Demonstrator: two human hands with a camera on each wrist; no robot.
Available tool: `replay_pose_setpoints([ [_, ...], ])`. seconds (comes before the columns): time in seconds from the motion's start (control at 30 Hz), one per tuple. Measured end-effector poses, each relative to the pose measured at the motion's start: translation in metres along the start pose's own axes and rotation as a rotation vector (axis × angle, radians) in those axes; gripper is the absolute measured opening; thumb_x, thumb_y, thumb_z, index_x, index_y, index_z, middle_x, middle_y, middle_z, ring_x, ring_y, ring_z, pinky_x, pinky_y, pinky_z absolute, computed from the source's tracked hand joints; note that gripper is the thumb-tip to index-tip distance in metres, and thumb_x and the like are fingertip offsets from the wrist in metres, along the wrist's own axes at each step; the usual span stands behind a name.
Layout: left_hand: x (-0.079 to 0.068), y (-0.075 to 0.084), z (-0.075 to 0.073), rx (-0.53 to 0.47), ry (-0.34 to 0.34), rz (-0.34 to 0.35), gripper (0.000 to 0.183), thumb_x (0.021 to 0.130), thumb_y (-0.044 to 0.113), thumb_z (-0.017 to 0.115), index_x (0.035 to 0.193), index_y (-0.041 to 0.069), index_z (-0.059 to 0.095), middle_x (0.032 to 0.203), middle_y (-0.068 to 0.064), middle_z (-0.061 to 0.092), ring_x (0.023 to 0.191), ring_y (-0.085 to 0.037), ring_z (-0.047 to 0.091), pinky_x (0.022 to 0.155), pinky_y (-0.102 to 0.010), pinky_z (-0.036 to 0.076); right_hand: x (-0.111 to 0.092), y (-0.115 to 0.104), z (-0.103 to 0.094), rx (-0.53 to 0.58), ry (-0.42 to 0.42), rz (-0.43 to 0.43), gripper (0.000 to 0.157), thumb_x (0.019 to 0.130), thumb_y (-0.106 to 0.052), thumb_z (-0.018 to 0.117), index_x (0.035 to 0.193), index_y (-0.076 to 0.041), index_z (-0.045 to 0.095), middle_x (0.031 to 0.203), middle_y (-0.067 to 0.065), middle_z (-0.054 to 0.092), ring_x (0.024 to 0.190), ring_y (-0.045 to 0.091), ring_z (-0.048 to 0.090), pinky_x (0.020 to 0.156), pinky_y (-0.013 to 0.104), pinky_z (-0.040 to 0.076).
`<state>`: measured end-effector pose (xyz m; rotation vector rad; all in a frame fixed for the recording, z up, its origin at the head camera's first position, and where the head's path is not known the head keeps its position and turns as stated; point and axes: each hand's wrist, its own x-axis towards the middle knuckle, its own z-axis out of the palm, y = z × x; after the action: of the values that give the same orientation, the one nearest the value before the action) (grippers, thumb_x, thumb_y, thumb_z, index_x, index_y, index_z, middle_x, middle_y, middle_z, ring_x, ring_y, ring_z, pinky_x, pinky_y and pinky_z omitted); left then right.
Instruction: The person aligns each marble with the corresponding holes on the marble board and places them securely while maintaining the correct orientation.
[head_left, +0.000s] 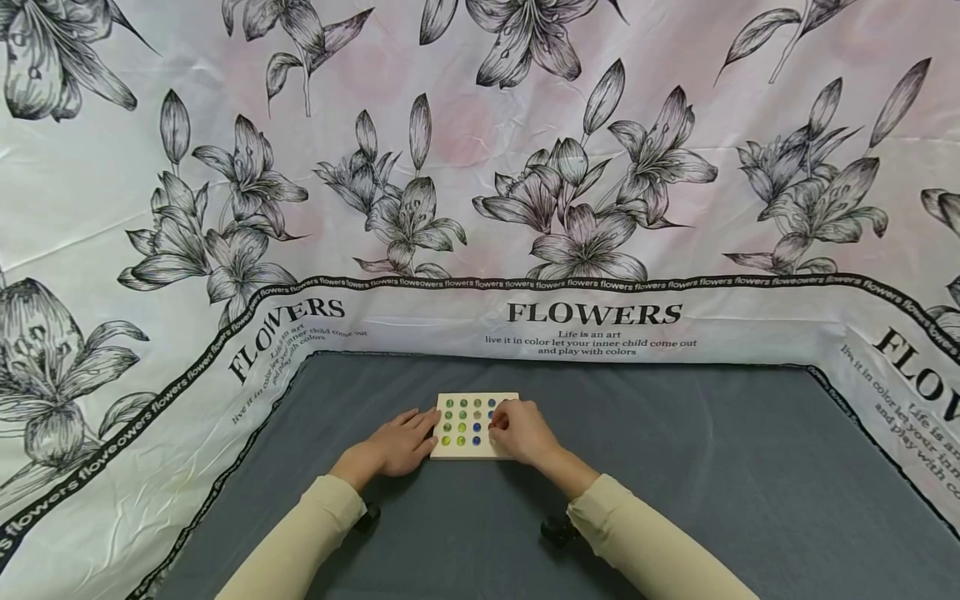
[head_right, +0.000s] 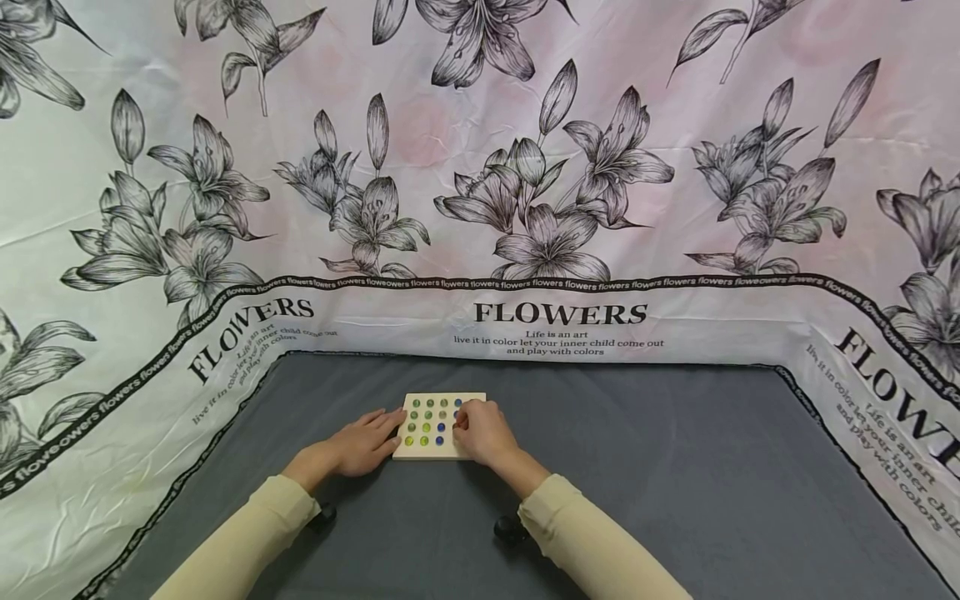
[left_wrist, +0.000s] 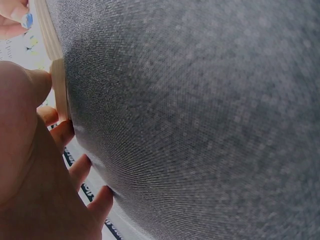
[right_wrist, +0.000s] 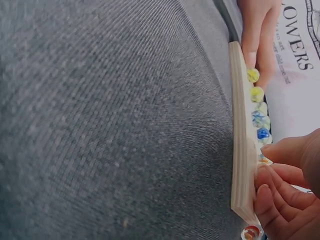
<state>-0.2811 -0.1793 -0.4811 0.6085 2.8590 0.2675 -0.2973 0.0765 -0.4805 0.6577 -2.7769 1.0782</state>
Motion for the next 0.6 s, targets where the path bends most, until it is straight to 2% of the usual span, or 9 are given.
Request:
replay_pose_setpoints([
  [0.23, 0.002, -0.004, 0.004, -0.007, 0.007, 0.016, 0.057, 0.113, 0.033, 0.036, 0.164, 0.009, 0.027, 0.169, -0.01, 0.025, 0.155, -0.038, 0.02, 0.122, -0.06, 0.023, -0.005, 0.0, -0.007, 0.001, -0.015, -0.059, 0.017, 0.093, -0.005, 0.073, 0.108, 0.002, 0.072, 0.086, 0.006, 0.071, 0.075, 0.015, 0.065, 0.067, 0.034, 0.056],
  [0.4, 0.002, -0.005, 0.005, -0.008, 0.003, 0.011, 0.058, 0.113, 0.036, 0.036, 0.164, 0.011, 0.026, 0.169, -0.009, 0.024, 0.155, -0.036, 0.02, 0.122, -0.06, 0.023, -0.014, -0.001, -0.021, 0.033, -0.036, -0.148, 0.02, 0.093, -0.004, 0.073, 0.111, 0.002, 0.071, 0.089, 0.006, 0.071, 0.075, 0.015, 0.065, 0.064, 0.031, 0.054],
  [0.6, 0.006, -0.009, 0.008, -0.001, 0.003, 0.007, 0.058, 0.113, 0.037, 0.036, 0.164, 0.013, 0.025, 0.169, -0.007, 0.023, 0.156, -0.035, 0.019, 0.122, -0.059, 0.023, -0.022, -0.003, -0.039, 0.022, -0.043, -0.185, 0.023, 0.093, -0.008, 0.075, 0.114, 0.001, 0.071, 0.098, 0.01, 0.07, 0.075, 0.012, 0.061, 0.063, 0.027, 0.052],
])
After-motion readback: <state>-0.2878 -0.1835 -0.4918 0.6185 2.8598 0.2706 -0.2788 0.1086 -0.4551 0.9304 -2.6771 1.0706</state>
